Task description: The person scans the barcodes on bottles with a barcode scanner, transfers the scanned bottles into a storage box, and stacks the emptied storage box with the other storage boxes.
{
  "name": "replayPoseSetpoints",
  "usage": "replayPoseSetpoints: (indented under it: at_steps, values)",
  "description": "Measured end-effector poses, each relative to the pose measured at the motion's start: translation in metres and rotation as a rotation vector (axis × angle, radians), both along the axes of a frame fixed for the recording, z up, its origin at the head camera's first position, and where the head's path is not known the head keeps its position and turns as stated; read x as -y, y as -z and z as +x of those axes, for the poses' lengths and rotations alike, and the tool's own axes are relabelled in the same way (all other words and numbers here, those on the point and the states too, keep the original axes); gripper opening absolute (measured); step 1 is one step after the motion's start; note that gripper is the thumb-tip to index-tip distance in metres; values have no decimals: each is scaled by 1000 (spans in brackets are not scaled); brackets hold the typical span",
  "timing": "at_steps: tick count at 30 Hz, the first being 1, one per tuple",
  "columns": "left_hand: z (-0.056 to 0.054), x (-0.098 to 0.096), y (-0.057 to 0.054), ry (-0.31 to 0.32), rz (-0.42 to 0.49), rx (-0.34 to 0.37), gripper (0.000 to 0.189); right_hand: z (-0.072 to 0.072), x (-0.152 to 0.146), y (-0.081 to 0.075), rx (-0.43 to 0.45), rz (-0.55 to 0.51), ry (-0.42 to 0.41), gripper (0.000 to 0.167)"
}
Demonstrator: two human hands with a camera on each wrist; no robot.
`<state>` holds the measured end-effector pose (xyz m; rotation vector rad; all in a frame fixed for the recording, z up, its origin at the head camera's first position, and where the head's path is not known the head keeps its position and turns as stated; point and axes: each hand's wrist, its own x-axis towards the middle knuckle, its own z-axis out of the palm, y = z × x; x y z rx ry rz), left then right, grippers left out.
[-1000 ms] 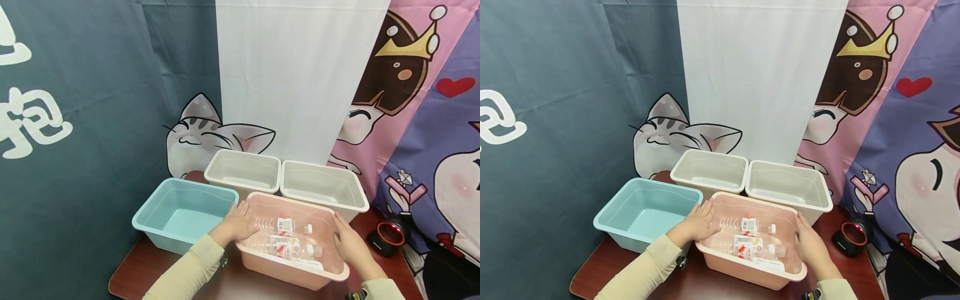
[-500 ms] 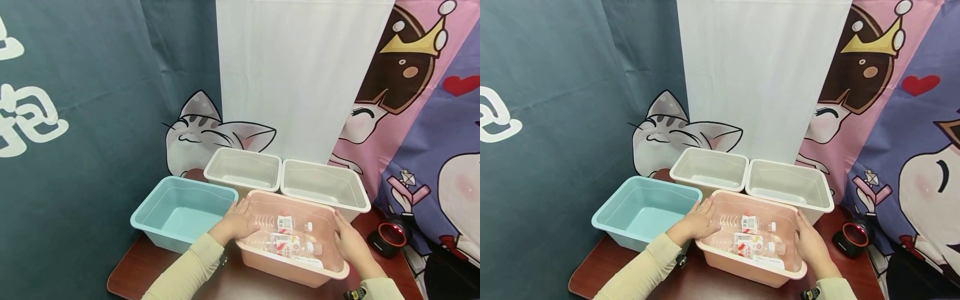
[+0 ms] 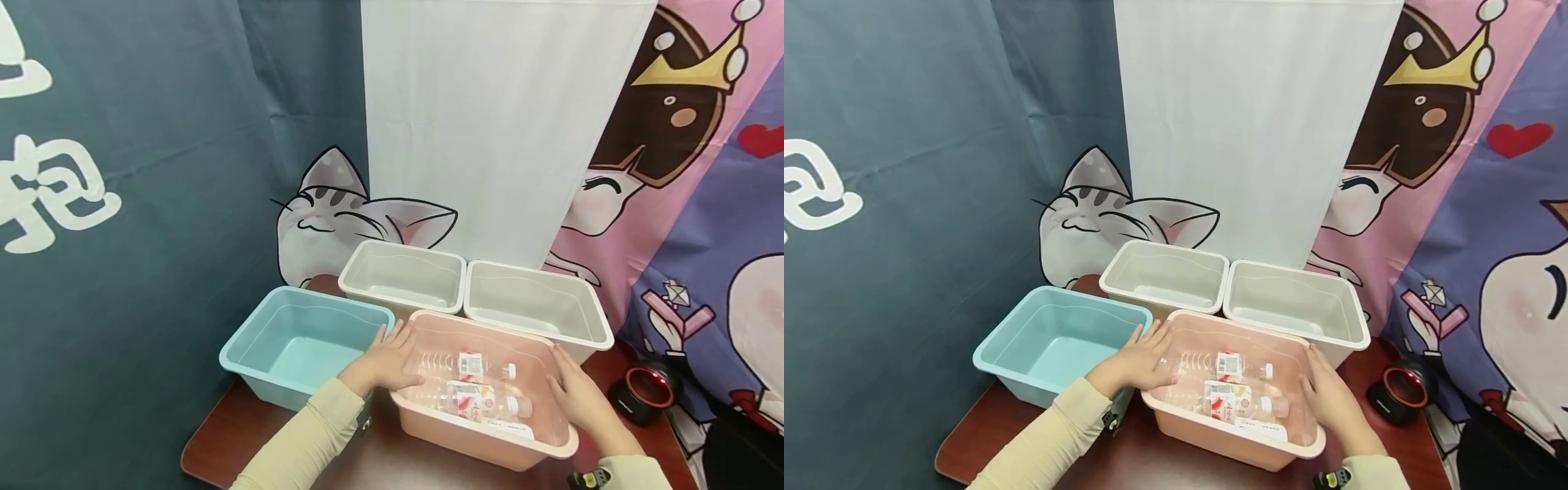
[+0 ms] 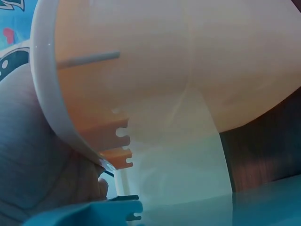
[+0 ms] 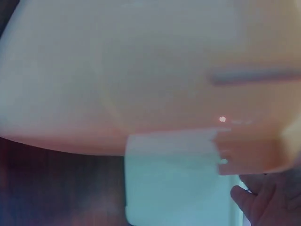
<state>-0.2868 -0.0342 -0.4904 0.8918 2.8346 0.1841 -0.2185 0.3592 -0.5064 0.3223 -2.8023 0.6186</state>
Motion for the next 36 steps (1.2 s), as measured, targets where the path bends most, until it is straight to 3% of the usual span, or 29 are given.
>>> replayPoseSetpoints:
  at_steps: [6,11,24,28,36]
  values:
    - [2,0,-3,-4,48,26,111,-8,1,-18,-9,23,-53,66]
    - [3,0,-2,-3,44,8,113,-17,9,-31,-8,41,-91,55]
    - [1,-1,1,-10,0,-57,113,-40,19,-60,126,-22,-213,50]
    - [2,-1,3,-14,1,-63,111,-49,24,-58,156,-41,-223,49]
    - [3,-2,2,-13,1,-63,108,-64,33,-40,232,-157,-282,41]
